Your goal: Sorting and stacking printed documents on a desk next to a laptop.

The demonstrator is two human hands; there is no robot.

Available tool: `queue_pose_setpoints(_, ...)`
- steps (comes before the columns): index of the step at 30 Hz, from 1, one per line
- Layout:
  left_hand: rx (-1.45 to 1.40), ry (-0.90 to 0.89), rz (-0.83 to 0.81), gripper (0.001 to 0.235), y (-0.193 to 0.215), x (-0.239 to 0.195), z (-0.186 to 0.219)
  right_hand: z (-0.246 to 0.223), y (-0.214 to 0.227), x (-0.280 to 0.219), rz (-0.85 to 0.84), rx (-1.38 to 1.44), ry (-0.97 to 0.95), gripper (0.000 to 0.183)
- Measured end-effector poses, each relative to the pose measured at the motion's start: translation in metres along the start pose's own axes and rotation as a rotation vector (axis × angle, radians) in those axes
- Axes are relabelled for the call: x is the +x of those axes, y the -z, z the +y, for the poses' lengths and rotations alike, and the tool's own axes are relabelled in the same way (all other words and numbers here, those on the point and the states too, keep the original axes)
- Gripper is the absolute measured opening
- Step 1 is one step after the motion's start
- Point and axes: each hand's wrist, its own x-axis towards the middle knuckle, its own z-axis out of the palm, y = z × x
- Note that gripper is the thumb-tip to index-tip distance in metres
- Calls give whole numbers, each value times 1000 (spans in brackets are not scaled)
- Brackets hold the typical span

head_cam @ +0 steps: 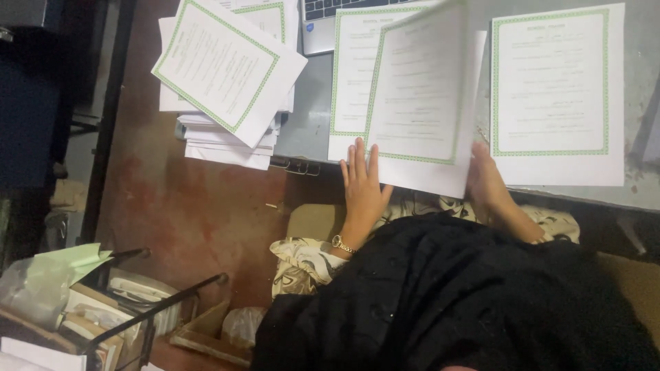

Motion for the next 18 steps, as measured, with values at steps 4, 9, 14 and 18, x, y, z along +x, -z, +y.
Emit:
queue_pose_setpoints(4, 14, -25, -60, 103, 2, 1, -4, -13, 13, 18, 65, -339, -6, 75)
queue_pose_setpoints(9, 84, -55, -31, 108, 3, 2, -10, -35, 46, 7, 199, -458, 111, 46)
queue_pose_setpoints(14, 38, -36, -73, 91, 15, 12, -20, -90, 99, -13, 476, -559, 62, 43)
queue_pose_setpoints(18, -42, -121, -6, 83, 13, 20, -41, -15, 244, 9, 555, -758, 175, 64)
